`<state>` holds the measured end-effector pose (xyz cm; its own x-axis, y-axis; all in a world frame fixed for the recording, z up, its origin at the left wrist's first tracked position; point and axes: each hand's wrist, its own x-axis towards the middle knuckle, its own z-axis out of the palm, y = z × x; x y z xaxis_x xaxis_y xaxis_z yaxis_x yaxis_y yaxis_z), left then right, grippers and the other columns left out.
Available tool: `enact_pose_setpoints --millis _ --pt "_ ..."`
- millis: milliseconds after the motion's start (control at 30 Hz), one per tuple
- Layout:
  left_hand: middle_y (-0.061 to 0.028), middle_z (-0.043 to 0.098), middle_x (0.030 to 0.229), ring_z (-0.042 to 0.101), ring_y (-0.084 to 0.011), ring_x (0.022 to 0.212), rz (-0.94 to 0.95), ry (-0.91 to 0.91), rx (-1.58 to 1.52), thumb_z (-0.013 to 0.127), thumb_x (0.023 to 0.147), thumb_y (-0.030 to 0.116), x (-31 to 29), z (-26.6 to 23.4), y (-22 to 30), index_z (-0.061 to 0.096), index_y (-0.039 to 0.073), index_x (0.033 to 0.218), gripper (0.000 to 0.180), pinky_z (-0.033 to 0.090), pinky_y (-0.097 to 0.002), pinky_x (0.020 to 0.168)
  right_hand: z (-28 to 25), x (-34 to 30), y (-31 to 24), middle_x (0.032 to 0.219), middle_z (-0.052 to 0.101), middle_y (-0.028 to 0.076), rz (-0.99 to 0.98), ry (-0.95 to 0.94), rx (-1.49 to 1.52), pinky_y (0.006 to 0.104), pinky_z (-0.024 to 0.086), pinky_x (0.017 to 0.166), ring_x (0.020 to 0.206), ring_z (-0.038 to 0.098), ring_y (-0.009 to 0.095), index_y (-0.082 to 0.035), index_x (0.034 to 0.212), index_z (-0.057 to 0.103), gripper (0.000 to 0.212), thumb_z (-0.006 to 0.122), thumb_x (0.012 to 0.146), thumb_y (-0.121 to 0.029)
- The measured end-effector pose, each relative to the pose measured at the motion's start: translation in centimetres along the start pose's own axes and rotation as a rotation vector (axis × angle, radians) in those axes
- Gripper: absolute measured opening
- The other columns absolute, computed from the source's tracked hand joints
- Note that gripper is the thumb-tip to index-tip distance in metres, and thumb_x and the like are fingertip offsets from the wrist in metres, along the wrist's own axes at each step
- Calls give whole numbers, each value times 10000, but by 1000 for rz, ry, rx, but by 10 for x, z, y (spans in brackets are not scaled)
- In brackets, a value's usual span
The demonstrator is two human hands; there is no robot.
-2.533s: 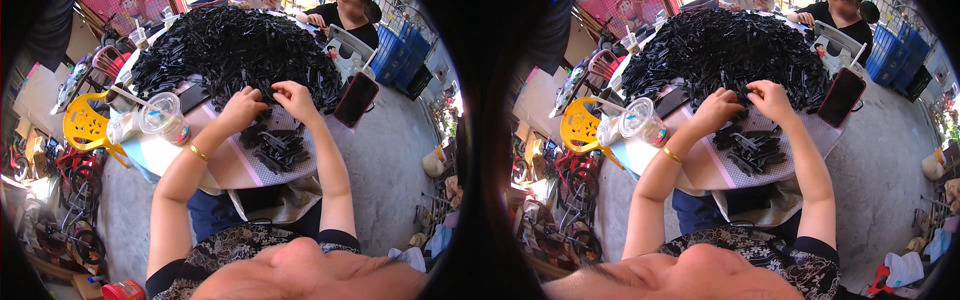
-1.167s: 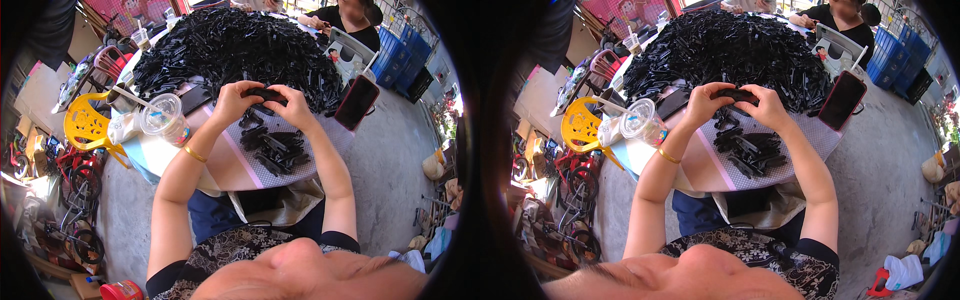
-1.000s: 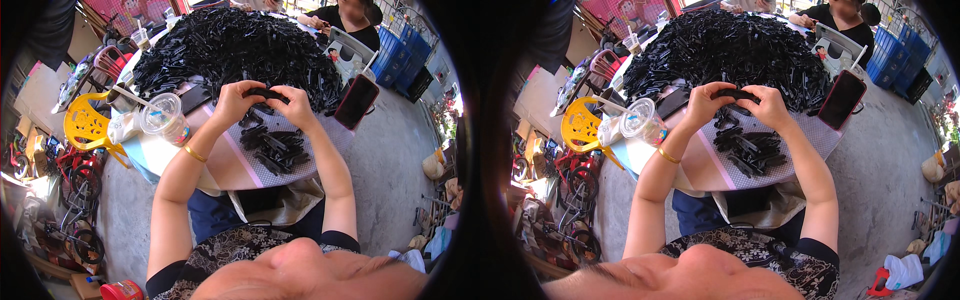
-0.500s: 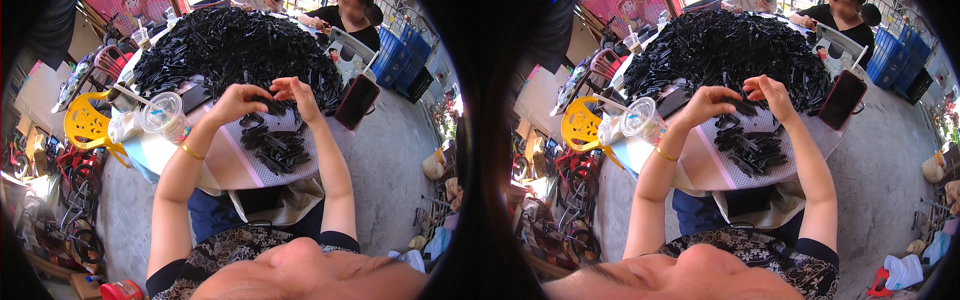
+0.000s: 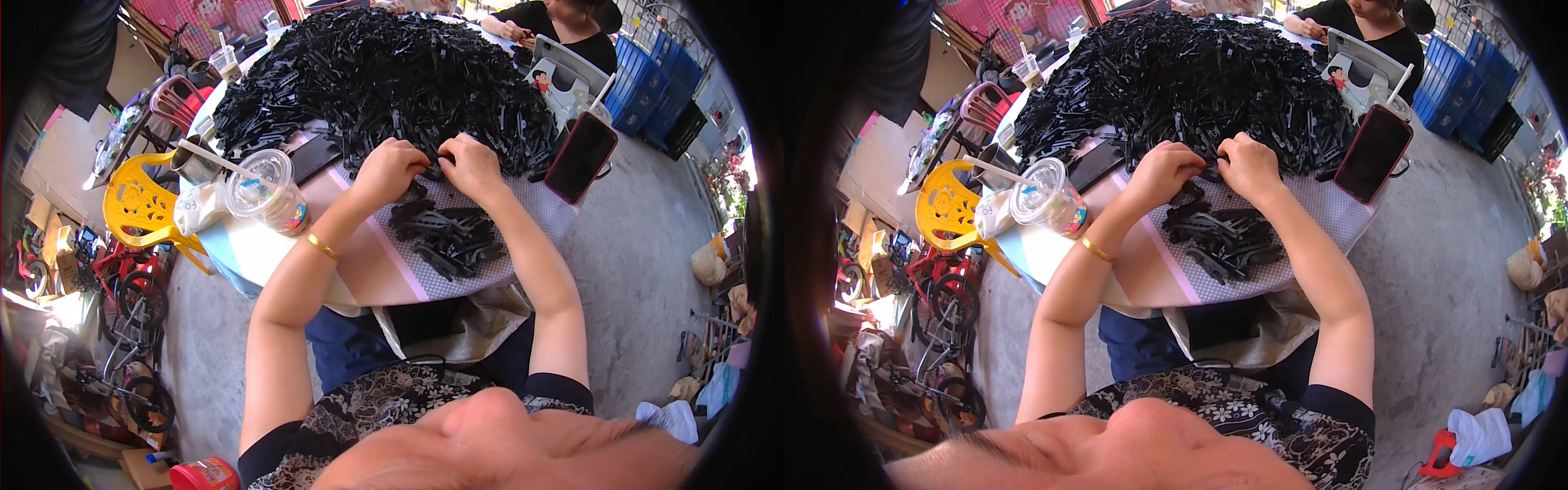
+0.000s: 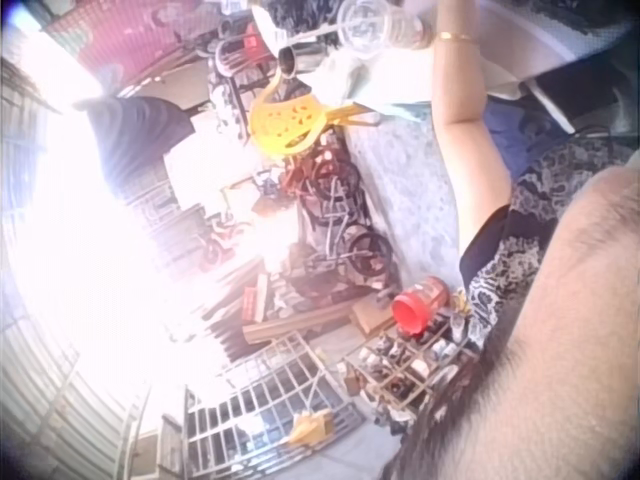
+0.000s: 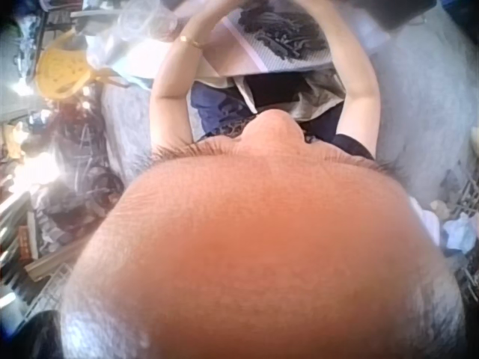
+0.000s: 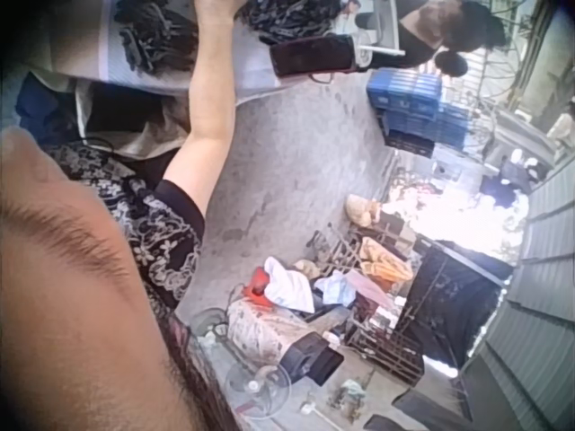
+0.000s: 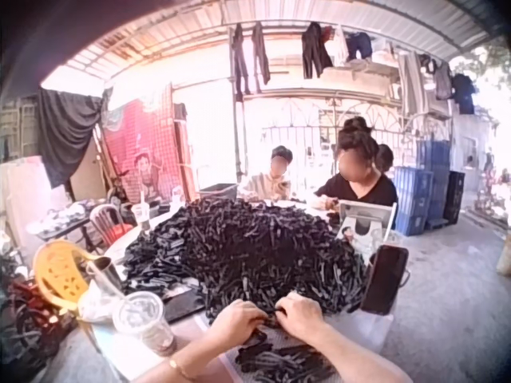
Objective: The person assembles plastic clips by hand from a pile, places the assembled pieces onto the table, and puts them into a bag.
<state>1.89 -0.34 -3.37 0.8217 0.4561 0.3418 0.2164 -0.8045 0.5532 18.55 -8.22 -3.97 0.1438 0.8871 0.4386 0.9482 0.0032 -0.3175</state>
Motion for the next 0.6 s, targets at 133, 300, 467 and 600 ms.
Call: enact_pose_setpoints --millis 133,300,467,600 --pt "-51 553 894 532 -240 869 100 156 384 650 679 83 3 10 3 681 125 895 222 466 -342 769 -9 -1 5 902 584 95 57 99 -102 374 493 711 854 579 273 -86 825 630 178 681 728 -226" --pt "-50 532 898 527 -223 852 290 79 537 633 678 109 7 16 3 681 152 890 222 458 -330 736 -14 -4 7 909 590 101 38 1 -265 367 497 733 910 564 271 -90 813 632 156 688 713 -195" --pt "-50 495 931 493 -220 901 206 58 554 625 678 116 8 16 7 647 139 827 152 436 -335 753 -20 0 6 871 597 99 89 -26 -112 373 494 744 902 563 270 -80 793 638 86 641 730 -138" --pt "-42 495 995 464 -221 969 230 55 505 618 681 105 7 16 4 639 132 814 138 410 -333 781 -13 -1 15 857 599 91 48 39 -203 378 493 739 889 569 263 -79 794 638 74 619 745 -131"
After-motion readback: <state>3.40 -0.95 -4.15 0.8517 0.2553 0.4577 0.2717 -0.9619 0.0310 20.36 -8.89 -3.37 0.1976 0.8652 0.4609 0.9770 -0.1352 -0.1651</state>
